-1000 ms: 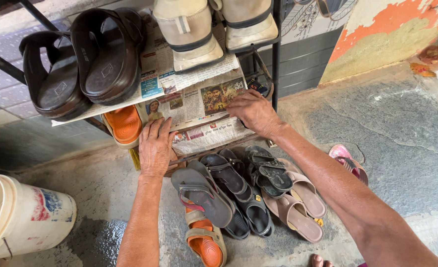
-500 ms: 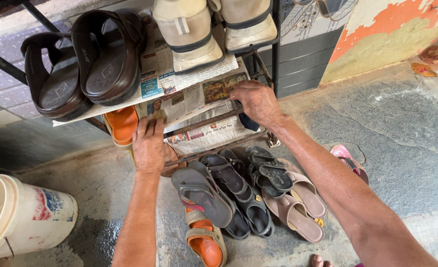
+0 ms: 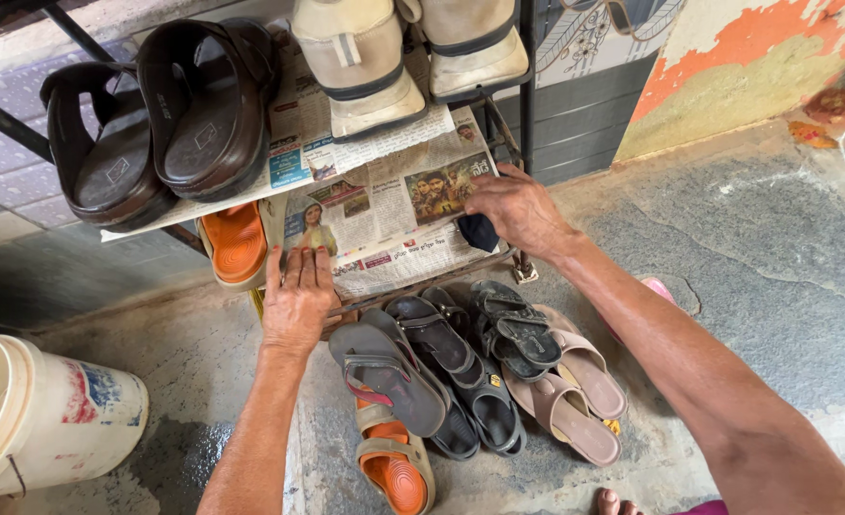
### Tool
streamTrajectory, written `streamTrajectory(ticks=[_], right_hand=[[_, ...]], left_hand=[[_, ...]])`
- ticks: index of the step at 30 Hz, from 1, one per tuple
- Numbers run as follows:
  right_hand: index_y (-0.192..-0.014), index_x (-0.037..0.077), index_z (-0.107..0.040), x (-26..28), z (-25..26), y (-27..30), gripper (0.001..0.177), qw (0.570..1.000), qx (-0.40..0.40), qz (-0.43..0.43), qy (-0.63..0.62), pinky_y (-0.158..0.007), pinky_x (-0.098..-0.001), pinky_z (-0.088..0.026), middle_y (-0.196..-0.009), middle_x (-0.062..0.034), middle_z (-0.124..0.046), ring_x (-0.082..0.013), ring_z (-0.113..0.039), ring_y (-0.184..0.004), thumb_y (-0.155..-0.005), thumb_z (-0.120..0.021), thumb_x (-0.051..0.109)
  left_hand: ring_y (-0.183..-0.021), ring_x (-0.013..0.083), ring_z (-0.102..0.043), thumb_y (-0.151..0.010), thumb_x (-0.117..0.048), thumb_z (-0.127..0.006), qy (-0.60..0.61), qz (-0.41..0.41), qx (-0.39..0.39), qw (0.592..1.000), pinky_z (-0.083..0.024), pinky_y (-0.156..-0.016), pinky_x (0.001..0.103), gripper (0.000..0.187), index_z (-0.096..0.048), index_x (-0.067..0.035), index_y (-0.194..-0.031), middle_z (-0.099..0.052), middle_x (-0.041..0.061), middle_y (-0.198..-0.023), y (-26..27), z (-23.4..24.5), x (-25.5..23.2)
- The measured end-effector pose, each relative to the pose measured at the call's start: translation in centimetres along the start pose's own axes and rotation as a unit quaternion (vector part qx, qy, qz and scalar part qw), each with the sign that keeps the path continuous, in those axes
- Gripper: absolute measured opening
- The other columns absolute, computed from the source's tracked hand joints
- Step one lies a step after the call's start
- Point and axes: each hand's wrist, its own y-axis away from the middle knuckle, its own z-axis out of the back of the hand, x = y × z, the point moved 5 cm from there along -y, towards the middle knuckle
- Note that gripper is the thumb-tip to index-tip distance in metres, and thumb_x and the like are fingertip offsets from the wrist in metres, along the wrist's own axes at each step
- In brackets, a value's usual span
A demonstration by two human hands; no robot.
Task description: The person organizes footwear on a multi-tiered shoe rack. They remove various shoes and sandals from the shelves, place them on the floor, and then return them to the rack in a more orderly arrangement.
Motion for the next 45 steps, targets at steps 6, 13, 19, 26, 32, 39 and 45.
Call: streamTrajectory(ticks=[6, 13, 19, 26, 32, 39, 45], right_hand=[[-0.095, 0.006, -0.075, 1.3, 1.2, 0.4, 0.01, 1.0, 0.008, 0.002, -0.012, -0.114, -0.0467, -0.044, -0.11, -0.0104, -0.075, -0.0276, -0.064, -0.125, -0.086, -0.071, 0.003], [-0.093, 0.006, -0.074, 3.6, 2.5, 0.0, 0.011, 0.995, 0.004, 0.068, 0.069, -0.113, -0.044, -0.047, -0.117, -0.0108, -0.073, -0.0293, -0.063, -0.125, -0.083, -0.072, 0.008], [-0.09, 0.003, -0.068, 4.7, 2.5, 0.2, 0.022, 0.992, 0.0, 0.075, 0.096, -0.111, -0.0447, -0.046, -0.116, -0.0145, -0.072, -0.0298, -0.064, -0.121, -0.091, -0.076, 0.023], [-0.099, 0.006, -0.068, 3.6, 0.9, 0.4, 0.012, 0.992, 0.008, 0.046, 0.118, -0.116, -0.0446, -0.045, -0.119, -0.0097, -0.073, -0.024, -0.067, -0.12, -0.09, -0.072, 0.011], [-0.113, 0.008, -0.07, 3.4, 0.8, 0.6, 0.03, 0.993, -0.004, 0.043, 0.114, -0.118, -0.0433, -0.044, -0.121, -0.0084, -0.073, -0.0235, -0.067, -0.12, -0.083, -0.068, 0.0], [-0.119, 0.008, -0.071, 2.4, 1.3, 0.8, 0.049, 0.996, 0.026, 0.049, 0.075, -0.119, -0.0449, -0.04, -0.124, -0.0089, -0.072, -0.0235, -0.063, -0.125, -0.072, -0.07, -0.004], [-0.118, 0.01, -0.071, 1.6, 0.2, 0.5, 0.048, 0.997, 0.041, 0.039, 0.045, -0.122, -0.0457, -0.037, -0.125, -0.0045, -0.072, -0.0211, -0.063, -0.126, -0.073, -0.069, -0.008]], left_hand=[[-0.12, 0.0279, -0.069, -0.087, -0.011, -0.063, 0.01, 0.006, -0.016, 1.0, -0.04, -0.117, 0.047, 0.048, -0.061, -0.001, -0.134, -0.07, 0.018, -0.132, 1.5, -0.4, -0.8], [-0.13, 0.0263, -0.063, -0.108, -0.013, -0.061, 0.1, 0.023, -0.03, 0.994, -0.045, -0.118, 0.044, 0.034, -0.062, -0.006, -0.142, -0.066, 0.015, -0.138, 3.0, -4.4, 1.1], [-0.133, 0.0291, -0.05, -0.11, -0.029, -0.064, 0.249, 0.338, 0.007, 0.908, -0.041, -0.115, 0.05, 0.041, -0.059, -0.007, -0.144, -0.06, 0.013, -0.141, 2.0, -5.0, 8.2], [-0.13, 0.0354, -0.047, -0.082, -0.039, -0.08, 0.236, 0.374, 0.195, 0.876, -0.037, -0.108, 0.056, 0.068, -0.056, -0.008, -0.138, -0.056, 0.014, -0.14, -4.3, -5.3, 9.6], [-0.119, 0.0349, -0.063, -0.099, -0.02, -0.069, 0.279, 0.392, 0.117, 0.869, -0.053, -0.105, 0.047, 0.043, -0.06, 0.001, -0.135, -0.063, 0.021, -0.133, -4.5, -7.3, 9.1], [-0.103, 0.0328, -0.067, -0.1, -0.019, -0.066, 0.175, 0.353, 0.07, 0.916, -0.056, -0.093, 0.044, 0.039, -0.059, 0.006, -0.129, -0.063, 0.024, -0.118, -5.9, -11.1, 10.5], [-0.101, 0.029, -0.066, -0.102, -0.03, -0.067, 0.139, 0.339, 0.185, 0.912, -0.055, -0.091, 0.041, 0.044, -0.061, 0.006, -0.125, -0.064, 0.022, -0.114, -6.0, -12.0, 8.5]])
